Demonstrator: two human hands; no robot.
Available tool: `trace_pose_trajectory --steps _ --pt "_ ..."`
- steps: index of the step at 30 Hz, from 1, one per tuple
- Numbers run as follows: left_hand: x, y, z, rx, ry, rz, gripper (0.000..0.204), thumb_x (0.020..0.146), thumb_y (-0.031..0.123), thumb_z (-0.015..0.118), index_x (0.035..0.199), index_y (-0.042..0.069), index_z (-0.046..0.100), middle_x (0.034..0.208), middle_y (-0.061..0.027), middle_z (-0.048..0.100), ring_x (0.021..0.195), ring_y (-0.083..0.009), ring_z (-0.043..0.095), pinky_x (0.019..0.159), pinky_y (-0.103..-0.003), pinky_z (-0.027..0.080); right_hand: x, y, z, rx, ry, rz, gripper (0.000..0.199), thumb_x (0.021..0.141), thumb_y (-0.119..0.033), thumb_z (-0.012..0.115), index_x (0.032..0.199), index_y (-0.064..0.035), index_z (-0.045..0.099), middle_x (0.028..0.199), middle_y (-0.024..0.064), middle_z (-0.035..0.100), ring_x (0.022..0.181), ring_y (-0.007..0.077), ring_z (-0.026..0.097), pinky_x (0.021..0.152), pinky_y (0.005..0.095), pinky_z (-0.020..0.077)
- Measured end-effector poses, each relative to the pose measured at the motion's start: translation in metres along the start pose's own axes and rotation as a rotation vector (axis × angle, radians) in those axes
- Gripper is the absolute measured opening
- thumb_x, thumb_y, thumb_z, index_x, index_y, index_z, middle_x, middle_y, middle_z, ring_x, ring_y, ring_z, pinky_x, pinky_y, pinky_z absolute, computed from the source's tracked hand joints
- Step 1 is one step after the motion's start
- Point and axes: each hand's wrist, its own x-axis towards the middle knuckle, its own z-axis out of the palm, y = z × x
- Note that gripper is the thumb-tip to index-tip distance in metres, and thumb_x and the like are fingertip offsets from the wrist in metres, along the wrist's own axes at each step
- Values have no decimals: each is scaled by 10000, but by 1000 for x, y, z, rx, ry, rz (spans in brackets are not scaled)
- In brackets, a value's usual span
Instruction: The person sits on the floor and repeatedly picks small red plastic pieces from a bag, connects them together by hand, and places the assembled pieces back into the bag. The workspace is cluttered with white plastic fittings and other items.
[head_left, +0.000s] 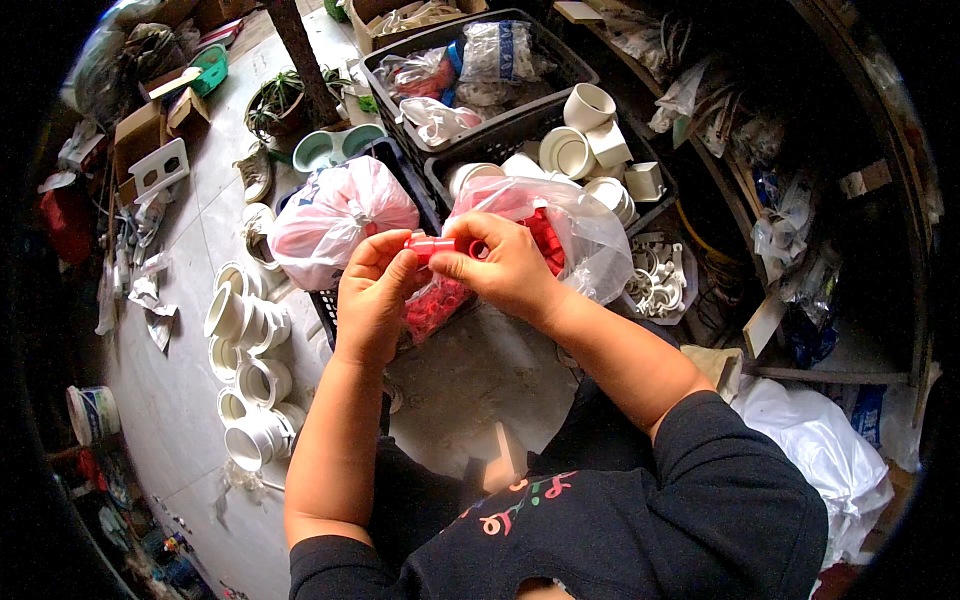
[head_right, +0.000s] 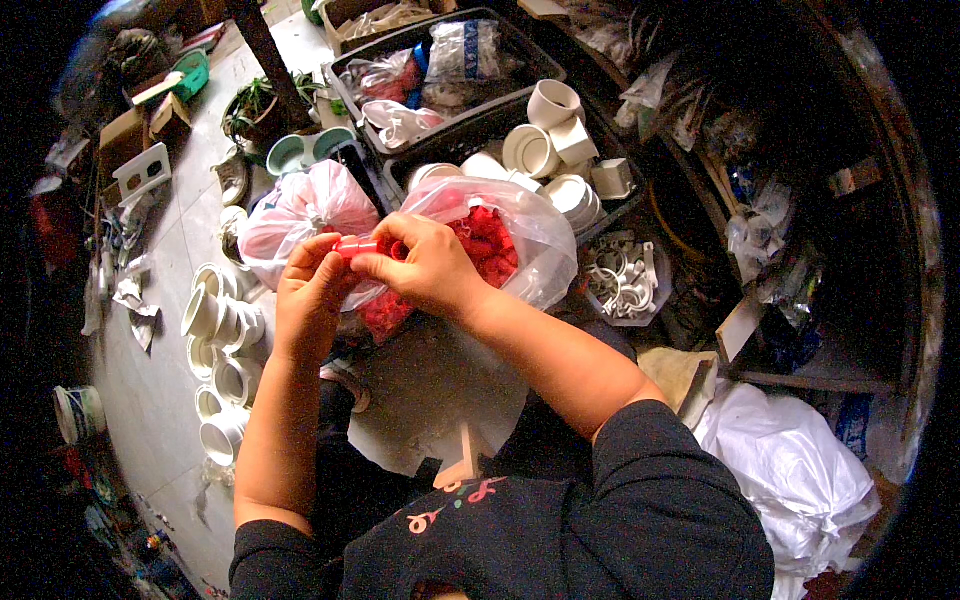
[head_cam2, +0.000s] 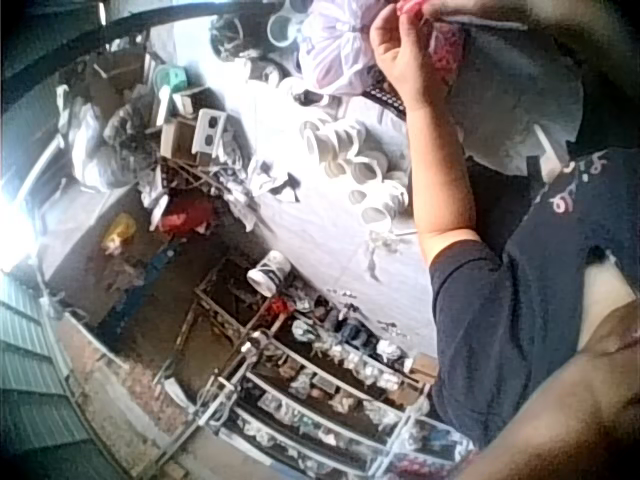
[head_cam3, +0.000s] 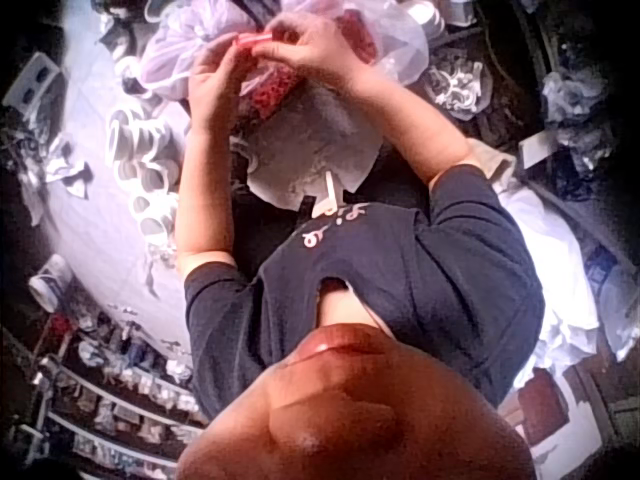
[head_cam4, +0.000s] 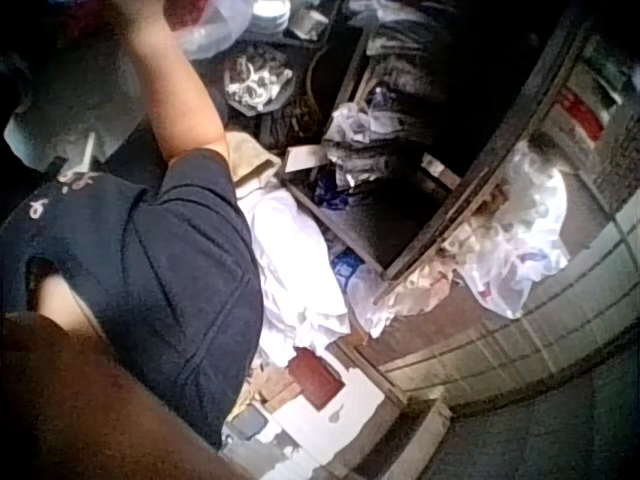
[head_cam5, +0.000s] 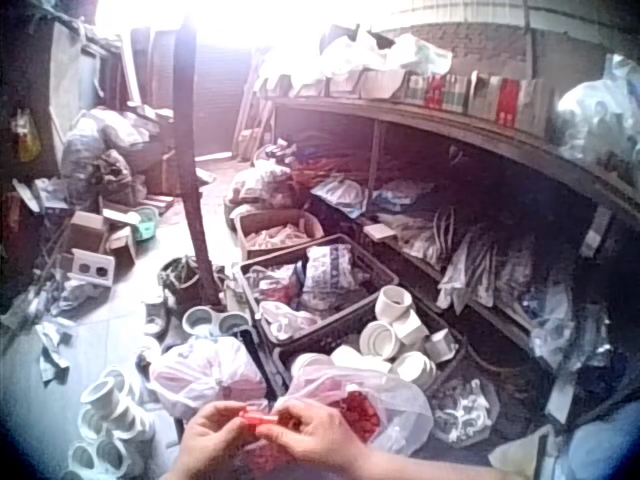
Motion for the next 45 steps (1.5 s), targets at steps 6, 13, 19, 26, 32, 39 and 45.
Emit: trace_pose_trajectory --steps 6,13,19,26,32,39,45 --pt "0 1 -1 21 22 -13 224 825 126 565 1026 37 517 984 -70 575 864 -142 565 734 -262 482 0 3 3 55 57 -84 303 693 -297 698 803 -42 578 664 49 581 625 104 540 570 260 439" --pt "0 1 -1 18 -1 -5 233 822 139 573 1025 37 518 990 -71 576 871 -144 566 733 -266 485 1 -1 0 50 -9 90 294 740 -300 653 752 -19 569 644 58 563 609 114 528 568 270 430" --pt "0 2 2 30 4 -19 236 823 142 572 1026 35 518 988 -74 576 871 -146 566 732 -265 486 7 14 -5 227 -192 363 383 653 -240 737 924 -59 536 700 43 565 613 117 516 605 263 441" --pt "0 1 0 27 12 -11 231 825 140 569 1024 35 518 980 -75 578 859 -145 568 727 -263 487 -1 -2 2 72 -57 6 283 705 -156 705 914 -47 549 692 -38 511 620 38 455 552 185 380" --pt "1 0 0 29 7 -13 230 823 144 572 1020 35 520 970 -70 581 846 -138 569 721 -258 487 1 1 2 59 2 41 343 675 -297 717 824 -25 570 659 38 572 613 95 522 581 256 444" --pt "3 0 1 47 -5 -24 229 822 146 574 1015 34 522 961 -66 581 840 -137 570 716 -253 486 4 6 0 117 -43 315 263 703 -257 678 791 -33 574 663 58 576 640 122 547 596 272 448" --pt "2 -1 1 28 3 -25 225 819 147 579 1004 31 525 964 -69 581 838 -141 572 715 -255 489 3 6 -2 81 -121 150 224 729 -160 680 864 -49 538 693 -14 519 598 48 465 532 184 382"
